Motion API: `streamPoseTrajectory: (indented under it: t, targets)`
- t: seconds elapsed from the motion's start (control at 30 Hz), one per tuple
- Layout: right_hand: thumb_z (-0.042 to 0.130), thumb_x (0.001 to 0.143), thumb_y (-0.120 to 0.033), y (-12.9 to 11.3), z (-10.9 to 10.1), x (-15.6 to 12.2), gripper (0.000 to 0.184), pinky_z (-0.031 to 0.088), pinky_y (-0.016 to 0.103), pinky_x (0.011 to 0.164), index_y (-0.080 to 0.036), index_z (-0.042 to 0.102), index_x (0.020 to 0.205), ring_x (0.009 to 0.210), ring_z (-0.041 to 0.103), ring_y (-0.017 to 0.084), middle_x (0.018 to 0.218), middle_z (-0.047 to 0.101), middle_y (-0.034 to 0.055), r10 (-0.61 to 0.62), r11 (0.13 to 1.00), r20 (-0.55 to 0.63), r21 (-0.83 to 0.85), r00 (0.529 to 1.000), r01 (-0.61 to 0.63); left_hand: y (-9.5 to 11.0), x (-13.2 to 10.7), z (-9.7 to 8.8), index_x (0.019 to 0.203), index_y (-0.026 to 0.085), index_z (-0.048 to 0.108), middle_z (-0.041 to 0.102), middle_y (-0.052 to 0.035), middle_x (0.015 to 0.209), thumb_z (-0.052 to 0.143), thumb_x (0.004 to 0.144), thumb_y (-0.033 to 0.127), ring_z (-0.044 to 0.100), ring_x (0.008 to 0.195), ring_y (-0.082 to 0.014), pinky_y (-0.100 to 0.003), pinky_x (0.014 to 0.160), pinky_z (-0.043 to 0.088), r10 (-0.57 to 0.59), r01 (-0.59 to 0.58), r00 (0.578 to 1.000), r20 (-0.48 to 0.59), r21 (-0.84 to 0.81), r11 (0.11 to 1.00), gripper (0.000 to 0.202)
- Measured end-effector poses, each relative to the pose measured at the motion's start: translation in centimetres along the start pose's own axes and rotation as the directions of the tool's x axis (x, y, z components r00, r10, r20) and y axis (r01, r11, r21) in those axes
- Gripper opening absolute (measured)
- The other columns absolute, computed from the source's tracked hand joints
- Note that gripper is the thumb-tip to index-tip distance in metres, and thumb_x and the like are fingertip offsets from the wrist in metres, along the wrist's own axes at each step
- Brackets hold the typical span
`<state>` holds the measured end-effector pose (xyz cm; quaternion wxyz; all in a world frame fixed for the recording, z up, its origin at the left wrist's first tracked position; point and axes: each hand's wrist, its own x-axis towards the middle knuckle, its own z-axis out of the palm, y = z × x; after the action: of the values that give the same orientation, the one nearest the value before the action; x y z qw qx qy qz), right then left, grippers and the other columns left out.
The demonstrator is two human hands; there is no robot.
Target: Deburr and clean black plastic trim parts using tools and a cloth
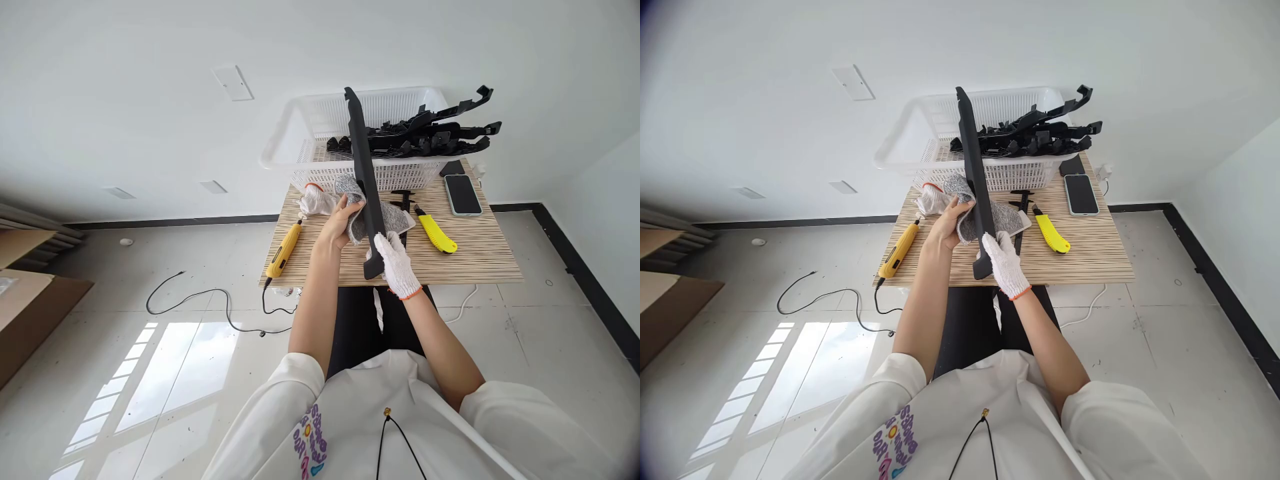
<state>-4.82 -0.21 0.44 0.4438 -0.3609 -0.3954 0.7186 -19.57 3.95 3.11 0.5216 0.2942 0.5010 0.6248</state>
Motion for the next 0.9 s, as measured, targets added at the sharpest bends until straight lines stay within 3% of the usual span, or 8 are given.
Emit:
streamPoseTrajectory:
  t: [0.07,0.13,0.27,0.4,0.67,0.9]
  targets:
    - [0.068,0.079,-0.052,-0.2,0.1,0.0,0.041,0.047,0.023,0.053,-0.025,0.037,0.078,0.054,0.055,0.01,0.061,0.052,-0.0077,0.005,1.0,-0.017,0.025,1.0,-0.005,-0.4,-0.7,0.5,0.108,0.021,0.059,0.073,-0.0039,0.095,0.076,0.074,0.022,0.072,0.098,-0.0246,-0.039,0.091,0.06,-0.083,0.088,0.995,0.06,-0.086,0.992,0.038]
    - [0.066,0.079,-0.054,-0.3,0.2,0.0,0.04,0.044,0.022,0.051,-0.025,0.038,0.078,0.054,0.054,0.01,0.061,0.053,-0.0072,0.014,1.0,-0.054,-0.023,0.998,-0.016,-0.7,-1.2,1.3,0.098,0.019,0.062,0.073,-0.0043,0.092,0.078,0.073,0.023,0.072,0.096,-0.0243,-0.038,0.092,0.059,-0.095,0.11,0.991,0.097,-0.162,0.981,0.03]
    - [0.063,0.078,-0.061,-0.2,0.0,0.2,0.043,0.037,0.022,0.047,-0.024,0.041,0.078,0.056,0.05,0.01,0.063,0.053,-0.0058,-0.002,0.978,-0.124,-0.206,0.992,-0.024,-0.8,-1.5,3.0,0.091,0.018,0.066,0.074,-0.0047,0.091,0.077,0.078,0.03,0.07,0.103,-0.0242,-0.036,0.096,0.056,-0.031,0.022,0.999,-0.036,-0.233,0.972,0.021]
    - [0.062,0.077,-0.063,0.1,-0.3,0.4,0.043,0.034,0.022,0.048,-0.024,0.042,0.077,0.057,0.047,0.01,0.064,0.05,-0.0055,-0.037,0.964,-0.138,-0.267,0.99,-0.001,-0.6,-1.1,3.7,0.085,0.018,0.067,0.073,-0.0059,0.089,0.077,0.08,0.033,0.068,0.107,-0.0255,-0.036,0.098,0.055,-0.021,-0.012,0.988,-0.151,-0.218,0.976,0.019]
    - [0.061,0.081,-0.056,-0.3,0.1,-0.1,0.038,0.033,0.023,0.052,-0.024,0.043,0.075,0.056,0.042,0.01,0.06,0.046,-0.0071,-0.046,0.932,-0.136,-0.361,0.99,-0.006,-1.6,0.5,3.3,0.075,0.021,0.056,0.065,-0.0015,0.073,0.068,0.088,0.044,0.071,0.092,-0.021,-0.032,0.082,0.059,-0.013,-0.03,0.94,-0.342,-0.121,0.992,0.029]
    - [0.062,0.082,-0.05,-0.9,0.4,-0.5,0.035,0.037,0.023,0.055,-0.023,0.042,0.073,0.059,0.045,0.009,0.06,0.047,-0.0072,-0.062,0.928,-0.137,-0.371,0.989,0.007,-1.3,1.3,2.3,0.064,0.021,0.048,0.054,-0.001,0.064,0.066,0.086,0.056,0.065,0.08,-0.0211,-0.033,0.072,0.054,0.17,-0.09,0.907,-0.386,0.218,0.972,0.044]
